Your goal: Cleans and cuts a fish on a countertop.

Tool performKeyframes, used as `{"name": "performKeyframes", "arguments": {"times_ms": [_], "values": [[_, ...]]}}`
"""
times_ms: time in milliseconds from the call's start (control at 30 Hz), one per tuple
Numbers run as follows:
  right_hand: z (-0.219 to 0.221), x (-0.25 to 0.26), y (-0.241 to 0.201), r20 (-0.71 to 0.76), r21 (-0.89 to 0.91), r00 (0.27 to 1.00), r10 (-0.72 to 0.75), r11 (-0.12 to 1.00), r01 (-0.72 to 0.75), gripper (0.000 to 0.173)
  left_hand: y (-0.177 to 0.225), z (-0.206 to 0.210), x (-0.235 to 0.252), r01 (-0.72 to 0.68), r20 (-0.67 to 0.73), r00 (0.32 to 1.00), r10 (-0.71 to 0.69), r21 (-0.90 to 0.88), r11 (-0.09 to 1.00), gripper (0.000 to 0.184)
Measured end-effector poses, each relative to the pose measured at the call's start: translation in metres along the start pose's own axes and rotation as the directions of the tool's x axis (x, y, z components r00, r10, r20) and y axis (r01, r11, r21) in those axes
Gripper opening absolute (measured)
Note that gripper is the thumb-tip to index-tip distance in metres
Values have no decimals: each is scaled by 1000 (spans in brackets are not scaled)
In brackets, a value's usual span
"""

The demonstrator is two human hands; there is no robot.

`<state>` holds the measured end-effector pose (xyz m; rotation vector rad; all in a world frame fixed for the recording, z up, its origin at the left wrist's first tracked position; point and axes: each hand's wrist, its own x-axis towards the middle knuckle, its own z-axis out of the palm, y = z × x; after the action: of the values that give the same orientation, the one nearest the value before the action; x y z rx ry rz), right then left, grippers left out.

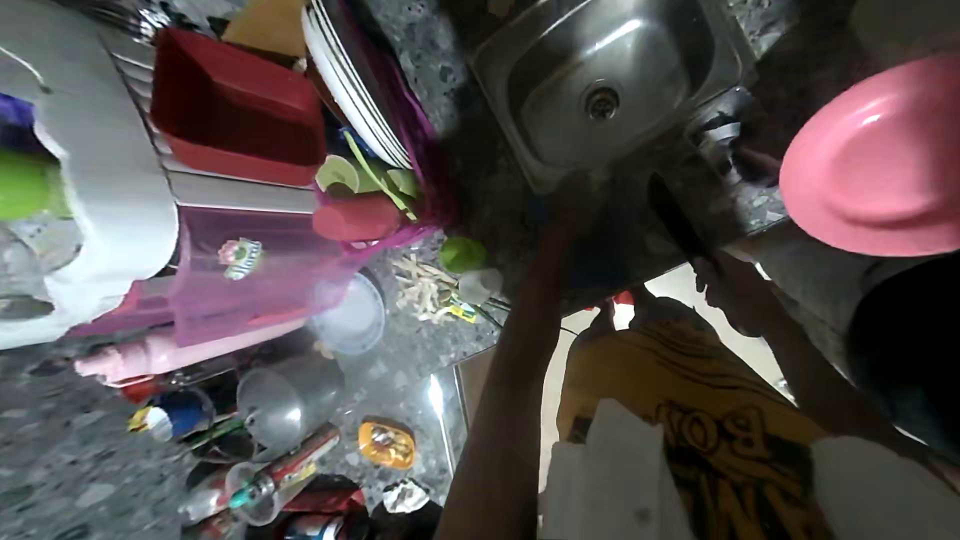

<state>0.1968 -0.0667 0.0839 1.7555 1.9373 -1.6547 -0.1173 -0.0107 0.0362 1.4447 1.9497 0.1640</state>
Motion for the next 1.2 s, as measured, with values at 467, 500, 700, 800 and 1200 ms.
{"name": "performKeyframes", "arguments": {"times_ms": [467, 500, 700, 800, 1200], "values": [[18, -26, 33, -58, 76, 997, 55, 996, -51, 45, 7, -28, -14, 129, 139, 985, -99, -226, 965, 81], [19, -27, 33, -54, 74, 997, 55, 996, -51, 45, 8, -37, -24, 185, 129, 979, -155, -266, 946, 84], [25, -21, 17, -41, 49, 999, 28, 998, -26, 43, -12, -26, -81, 272, -65, 909, -412, -657, 703, 81], [31, -14, -2, -39, 36, 999, 17, 999, -15, 44, -29, 15, -90, 168, -29, 876, -481, -917, 361, 69], [81, -4, -40, -20, -67, 998, 66, 995, -67, 49, -27, 71, -125, 130, 188, 765, -616, -982, -137, 49]]}}
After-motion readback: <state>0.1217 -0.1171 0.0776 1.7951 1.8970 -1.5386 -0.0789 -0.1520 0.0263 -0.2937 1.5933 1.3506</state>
